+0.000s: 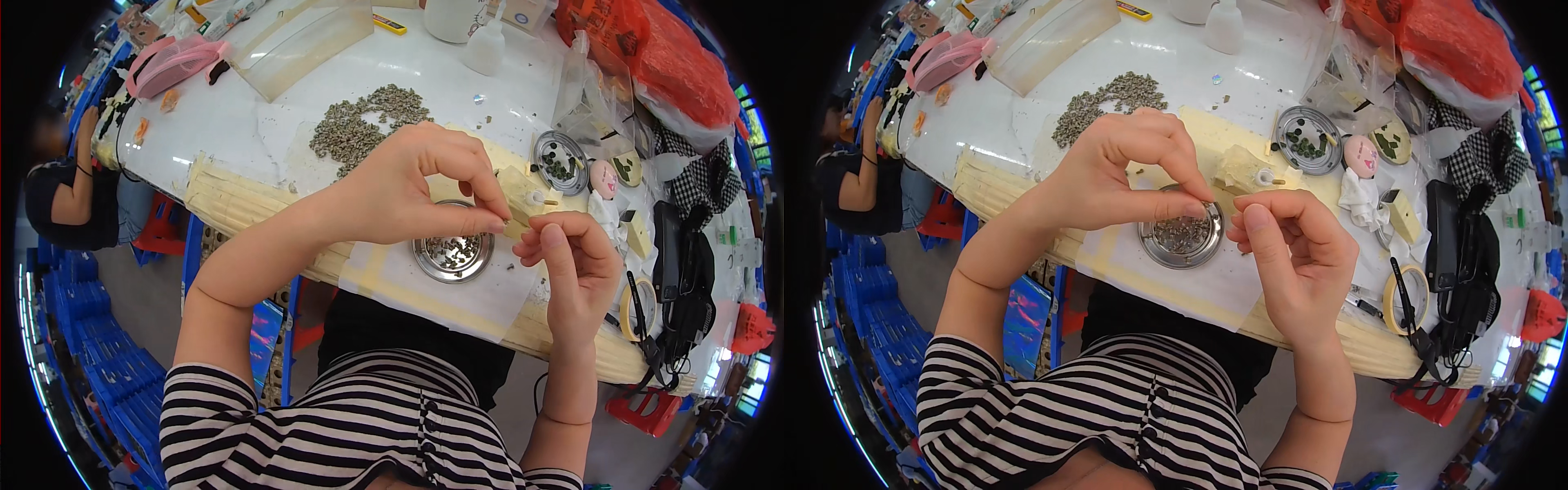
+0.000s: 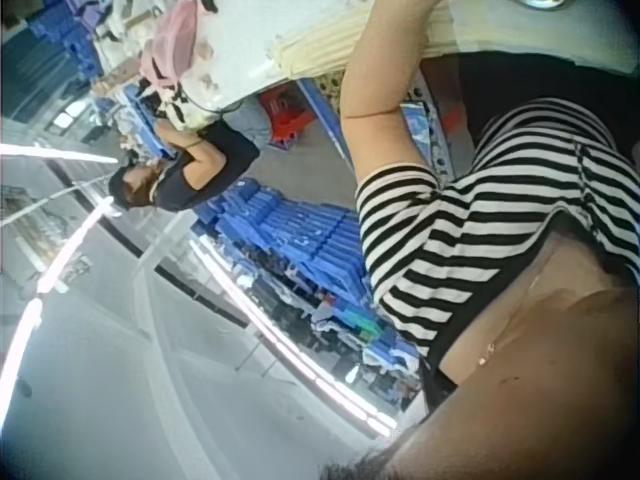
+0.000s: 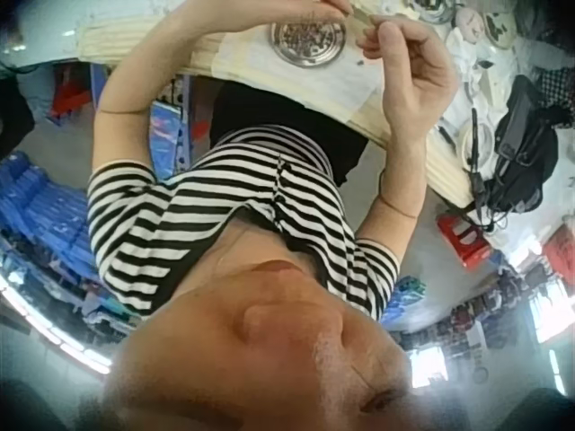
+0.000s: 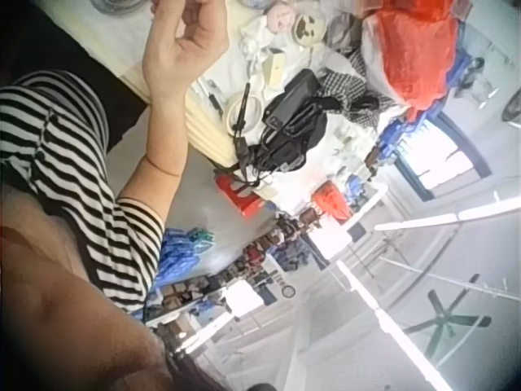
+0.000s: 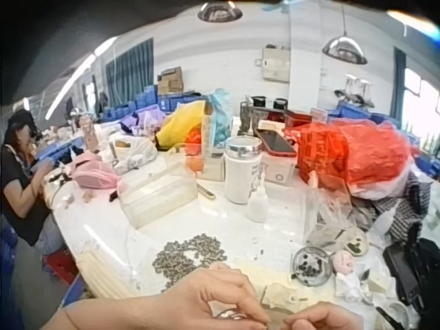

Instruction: The person picks up a small metal pin and a small circular component from a tray on a crowded workbench. They use their hands to carefully insert the pin into the center of the component, then place the assembled unit into a separate container.

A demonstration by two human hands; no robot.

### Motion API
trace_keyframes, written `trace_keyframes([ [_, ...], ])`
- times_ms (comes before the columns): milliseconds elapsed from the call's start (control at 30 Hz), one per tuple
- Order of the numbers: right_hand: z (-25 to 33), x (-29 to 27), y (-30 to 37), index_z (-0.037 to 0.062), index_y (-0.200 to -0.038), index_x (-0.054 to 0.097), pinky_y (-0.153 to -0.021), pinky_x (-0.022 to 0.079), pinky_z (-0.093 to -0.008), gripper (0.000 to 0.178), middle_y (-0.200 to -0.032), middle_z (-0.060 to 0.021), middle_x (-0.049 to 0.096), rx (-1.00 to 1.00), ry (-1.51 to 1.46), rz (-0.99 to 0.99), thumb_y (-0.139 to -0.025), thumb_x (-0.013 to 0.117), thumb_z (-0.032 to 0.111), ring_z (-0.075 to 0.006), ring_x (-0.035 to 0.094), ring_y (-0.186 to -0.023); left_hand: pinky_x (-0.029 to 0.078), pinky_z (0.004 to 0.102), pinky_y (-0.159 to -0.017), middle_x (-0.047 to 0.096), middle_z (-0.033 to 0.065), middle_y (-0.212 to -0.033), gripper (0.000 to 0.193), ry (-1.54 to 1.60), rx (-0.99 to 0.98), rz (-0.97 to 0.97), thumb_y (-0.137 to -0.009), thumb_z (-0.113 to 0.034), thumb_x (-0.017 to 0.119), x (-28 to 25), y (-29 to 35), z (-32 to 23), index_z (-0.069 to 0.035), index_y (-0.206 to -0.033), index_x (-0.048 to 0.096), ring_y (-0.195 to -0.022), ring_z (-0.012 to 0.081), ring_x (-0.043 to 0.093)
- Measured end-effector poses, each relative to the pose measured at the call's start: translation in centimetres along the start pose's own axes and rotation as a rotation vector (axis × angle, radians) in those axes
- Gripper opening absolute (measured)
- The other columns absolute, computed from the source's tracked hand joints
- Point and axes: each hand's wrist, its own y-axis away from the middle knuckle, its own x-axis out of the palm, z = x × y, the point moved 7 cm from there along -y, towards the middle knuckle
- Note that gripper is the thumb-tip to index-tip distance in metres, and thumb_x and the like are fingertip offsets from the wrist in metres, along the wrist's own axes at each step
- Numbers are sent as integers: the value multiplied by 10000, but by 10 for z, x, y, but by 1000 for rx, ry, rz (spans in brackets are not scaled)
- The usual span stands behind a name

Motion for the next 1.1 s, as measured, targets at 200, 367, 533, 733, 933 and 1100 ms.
trace_keyframes([
  [200, -9, 12, 0, -56, -1055, 664, -680, 535, -236, 171, -878, -88, 702, 97, -46, 145, -980, 595, 82, -114, 667, -768, 319, 293, -775, 653, -76, -810, 150, -232, 252, -98, -737, -138, 838, 3, 8, -23, -179, -869, 781, -760, 98, 567],
  [367, -8, 11, 2, -56, -1039, 660, -693, 538, -236, 145, -880, -94, 705, 96, -80, 133, -965, 610, 58, -114, 669, -767, 301, 299, -770, 642, -101, -828, 169, -294, 292, -140, -726, -161, 845, 5, 8, -20, -205, -873, 775, -771, 98, 556],
  [533, -9, 8, 1, -53, -990, 649, -694, 536, -232, 103, -865, -86, 702, 19, 64, 99, -943, 636, 37, -108, 666, -756, 294, 317, -773, 645, -114, -842, 181, -456, 363, -194, -721, -172, 848, 7, 12, -23, -215, -877, 768, -774, 109, 554],
  [733, -13, 9, 0, -49, -992, 642, -673, 536, -233, 125, -838, -86, 699, 153, -87, 104, -935, 657, 62, -115, 669, -741, 290, 312, -760, 639, -108, -824, 170, -314, 309, -182, -732, -164, 843, 7, 13, -18, -207, -881, 772, -773, 97, 556],
  [933, -15, 10, 0, -46, -994, 642, -637, 546, -243, 126, -845, -100, 703, 167, -186, 189, -944, 644, 70, -139, 682, -720, 311, 283, -743, 653, -72, -809, 144, -20, 194, -124, -759, -144, 831, 7, 8, -10, -186, -890, 787, -756, 94, 558],
  [1100, -15, 11, 0, -48, -999, 643, -642, 547, -246, 127, -860, -104, 704, 189, -182, 184, -949, 637, 70, -141, 683, -722, 333, 270, -736, 660, -52, -809, 139, 60, 169, -107, -761, -133, 830, 9, 6, -6, -166, -890, 790, -745, 101, 561],
])
